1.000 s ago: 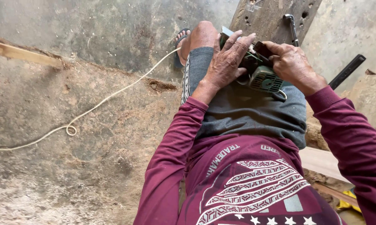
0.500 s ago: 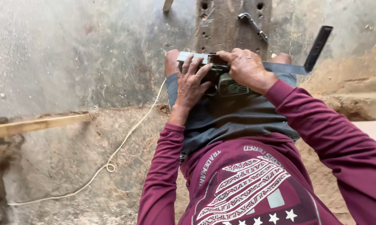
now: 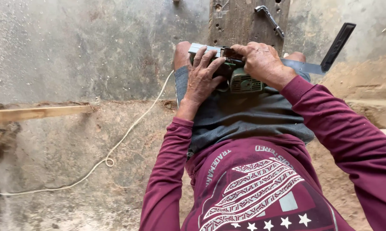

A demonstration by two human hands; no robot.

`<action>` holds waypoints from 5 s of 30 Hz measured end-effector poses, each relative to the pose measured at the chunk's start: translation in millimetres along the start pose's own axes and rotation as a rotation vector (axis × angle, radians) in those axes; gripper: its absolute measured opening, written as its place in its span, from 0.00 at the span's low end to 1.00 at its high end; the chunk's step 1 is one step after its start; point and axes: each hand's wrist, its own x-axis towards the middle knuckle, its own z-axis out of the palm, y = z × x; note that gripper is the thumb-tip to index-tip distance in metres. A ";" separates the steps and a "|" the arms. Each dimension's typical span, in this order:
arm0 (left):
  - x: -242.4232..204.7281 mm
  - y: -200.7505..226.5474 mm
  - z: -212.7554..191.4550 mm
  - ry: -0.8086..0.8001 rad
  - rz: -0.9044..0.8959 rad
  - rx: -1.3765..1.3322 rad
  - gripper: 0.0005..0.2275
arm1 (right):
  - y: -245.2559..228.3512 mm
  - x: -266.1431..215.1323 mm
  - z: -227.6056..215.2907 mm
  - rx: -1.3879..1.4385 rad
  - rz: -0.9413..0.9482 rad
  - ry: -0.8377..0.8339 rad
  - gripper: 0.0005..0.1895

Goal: Adjusting and securing the components of an electric handheld wood planer using tools like a wrench and try square.

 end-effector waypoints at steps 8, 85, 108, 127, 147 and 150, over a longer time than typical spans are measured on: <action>-0.2 -0.3 8.1 0.021 -0.036 -0.058 0.29 | -8.4 1.0 -7.4 -0.046 -0.022 -0.059 0.23; 170.6 -48.4 2.2 -1.508 -0.145 -0.068 0.47 | 170.6 159.9 -45.9 -0.782 -0.572 -0.340 0.08; 162.2 -55.9 2.7 -1.373 0.008 -0.214 0.40 | 85.9 2.4 6.6 0.547 -0.179 0.087 0.13; 101.6 1.3 -76.7 -0.744 0.080 -0.162 0.26 | 50.7 36.4 26.4 0.540 -0.145 -0.012 0.09; 32.0 -5.7 -50.4 -0.215 -0.090 -0.159 0.34 | 7.2 44.6 15.7 0.389 -0.072 -0.145 0.08; 29.0 -6.4 -50.3 -0.197 -0.116 -0.188 0.34 | 5.9 46.6 14.6 0.390 -0.155 -0.133 0.07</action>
